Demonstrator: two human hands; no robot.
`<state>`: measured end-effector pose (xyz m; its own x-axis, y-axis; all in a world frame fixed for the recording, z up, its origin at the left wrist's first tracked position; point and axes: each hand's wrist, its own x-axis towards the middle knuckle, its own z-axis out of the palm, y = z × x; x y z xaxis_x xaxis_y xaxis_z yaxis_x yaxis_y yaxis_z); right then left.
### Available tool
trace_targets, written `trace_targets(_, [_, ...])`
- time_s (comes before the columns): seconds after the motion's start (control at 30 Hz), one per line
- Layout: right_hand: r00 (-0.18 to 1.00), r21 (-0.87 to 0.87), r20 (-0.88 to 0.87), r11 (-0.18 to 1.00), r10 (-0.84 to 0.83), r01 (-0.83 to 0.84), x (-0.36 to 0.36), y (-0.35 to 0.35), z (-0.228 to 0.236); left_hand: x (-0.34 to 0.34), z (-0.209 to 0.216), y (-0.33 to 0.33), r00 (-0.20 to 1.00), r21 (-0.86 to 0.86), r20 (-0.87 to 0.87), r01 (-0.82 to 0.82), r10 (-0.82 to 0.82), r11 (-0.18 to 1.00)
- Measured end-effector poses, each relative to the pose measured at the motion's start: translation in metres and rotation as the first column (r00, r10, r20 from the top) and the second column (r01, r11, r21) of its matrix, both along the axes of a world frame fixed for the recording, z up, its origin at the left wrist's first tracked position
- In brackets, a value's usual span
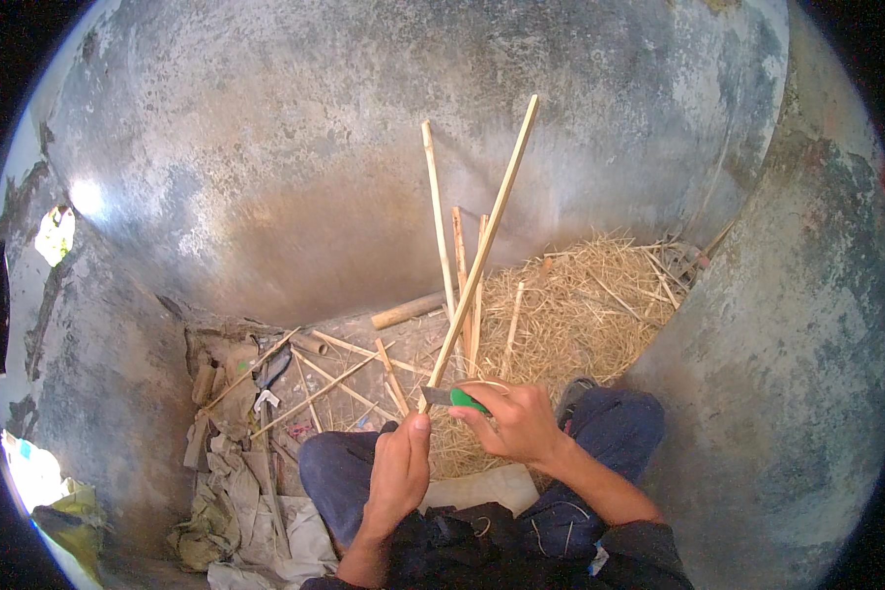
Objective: The person uses a utility knife to peel the outer layer off several bamboo sticks while sitting on the floor.
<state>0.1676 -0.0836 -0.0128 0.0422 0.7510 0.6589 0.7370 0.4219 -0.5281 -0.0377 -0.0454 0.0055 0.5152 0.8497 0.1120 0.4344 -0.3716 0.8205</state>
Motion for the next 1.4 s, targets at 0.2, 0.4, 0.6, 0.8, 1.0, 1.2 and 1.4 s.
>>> trace_targets(0.2, [0.995, -0.024, 0.075, 0.998, -0.063, 0.065, 0.001, 0.0, 0.005, 0.001, -0.009, 0.001, 1.0, 0.051, -0.001, -0.028, 0.028, 0.998])
trace_targets(0.4, [0.973, 0.045, 0.06, 0.975, -0.221, 0.219, 0.027, 0.015, 0.021, -0.003, -0.013, -0.008, 0.999, 0.033, -0.031, -0.041, 0.042, 0.999])
trace_targets(0.6, [0.983, 0.067, 0.056, 0.983, -0.173, 0.17, 0.035, 0.011, 0.017, -0.001, -0.008, -0.004, 0.999, 0.037, -0.03, -0.025, 0.026, 0.999])
trace_targets(0.8, [0.988, 0.037, 0.135, 0.997, -0.071, 0.066, 0.022, 0.001, 0.014, 0.0, -0.006, -0.006, 0.996, 0.05, -0.078, -0.048, 0.052, 0.998])
trace_targets(1.0, [0.982, 0.065, 0.165, 0.995, -0.091, 0.081, 0.021, 0.001, 0.011, 0.003, -0.017, -0.007, 0.996, 0.19, -0.064, -0.054, 0.067, 0.98])
trace_targets(1.2, [0.979, 0.075, 0.164, 0.991, -0.121, 0.11, 0.021, 0.008, 0.012, 0.002, -0.021, -0.005, 0.987, 0.225, -0.124, -0.077, 0.107, 0.971])
trace_targets(1.4, [0.949, 0.153, 0.103, 0.948, -0.297, 0.28, 0.053, 0.029, 0.011, -0.009, -0.033, -0.014, 0.975, 0.232, -0.181, -0.086, 0.129, 0.969])
